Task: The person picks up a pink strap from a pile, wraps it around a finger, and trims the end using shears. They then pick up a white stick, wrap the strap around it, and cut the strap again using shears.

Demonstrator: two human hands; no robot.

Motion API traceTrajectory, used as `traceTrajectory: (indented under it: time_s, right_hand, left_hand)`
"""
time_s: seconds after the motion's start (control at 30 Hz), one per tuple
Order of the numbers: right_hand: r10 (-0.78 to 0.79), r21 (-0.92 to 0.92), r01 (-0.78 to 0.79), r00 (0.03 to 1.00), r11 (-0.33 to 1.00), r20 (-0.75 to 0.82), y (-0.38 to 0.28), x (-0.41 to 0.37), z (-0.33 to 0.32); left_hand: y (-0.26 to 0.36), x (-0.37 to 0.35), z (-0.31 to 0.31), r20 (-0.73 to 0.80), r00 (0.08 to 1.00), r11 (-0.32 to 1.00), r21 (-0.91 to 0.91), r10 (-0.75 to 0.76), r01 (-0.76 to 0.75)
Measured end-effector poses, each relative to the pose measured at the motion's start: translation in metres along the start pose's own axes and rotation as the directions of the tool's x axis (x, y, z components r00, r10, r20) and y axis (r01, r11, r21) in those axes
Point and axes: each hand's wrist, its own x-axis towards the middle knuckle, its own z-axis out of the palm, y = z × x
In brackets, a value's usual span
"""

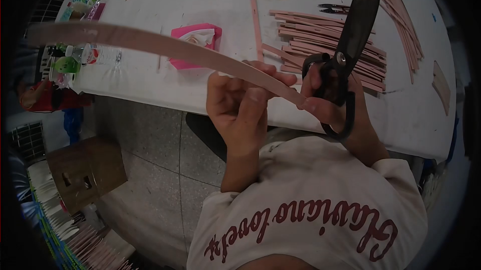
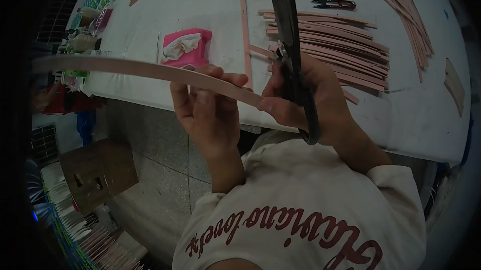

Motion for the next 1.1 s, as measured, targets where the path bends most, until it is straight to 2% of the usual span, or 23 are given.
traceTrajectory:
  time_s: [0.03,0.1,0.13,0.2,0.33,0.4,0.73,0.8,1.03,1.1]
  right_hand:
    - [-0.003,-0.001,0.003,1.0,1.0,0.0,-0.001,0.0,0.0]
    - [0.0,0.02,0.0,1.0,1.0,-0.01,-0.003,0.0,0.001]
    - [-0.005,0.02,0.005,1.0,1.0,-0.011,-0.002,0.001,-0.001]
    - [-0.014,-0.006,0.015,0.999,1.0,0.051,0.001,0.002,-0.007]
    - [0.009,-0.013,-0.009,0.999,1.0,0.051,0.002,0.0,-0.009]
    - [-0.002,-0.014,0.003,0.997,1.0,0.071,0.003,0.0,-0.011]
    - [-0.072,0.056,0.067,0.993,0.996,0.095,0.01,0.0,-0.023]
    - [-0.075,0.057,0.07,0.993,0.996,0.091,0.008,0.0,-0.022]
    - [-0.008,0.1,0.005,0.999,0.995,0.036,0.008,0.003,-0.015]
    - [0.009,0.103,-0.006,0.999,0.995,-0.031,0.006,0.003,-0.012]
  left_hand:
    - [-0.003,-0.001,-0.004,0.003,1.0,1.0,0.0,0.002,-0.002]
    - [-0.008,-0.002,-0.009,0.139,0.987,0.982,-0.155,-0.084,0.106]
    - [-0.01,0.0,-0.009,0.144,0.986,0.982,-0.155,-0.083,0.105]
    - [-0.011,0.001,-0.007,0.109,0.993,0.956,-0.285,-0.046,0.075]
    - [-0.01,0.004,-0.013,0.08,0.996,0.956,-0.286,-0.039,0.06]
    - [-0.009,0.004,-0.015,0.019,0.999,0.934,-0.355,-0.036,0.04]
    - [-0.004,0.014,-0.032,-0.008,0.999,0.925,-0.378,0.047,-0.047]
    - [-0.008,0.013,-0.03,0.018,0.999,0.901,-0.433,0.046,-0.034]
    - [-0.038,-0.005,-0.009,0.081,0.997,0.952,-0.306,-0.001,0.026]
    - [-0.05,-0.013,-0.01,0.116,0.984,0.967,-0.2,-0.137,0.158]
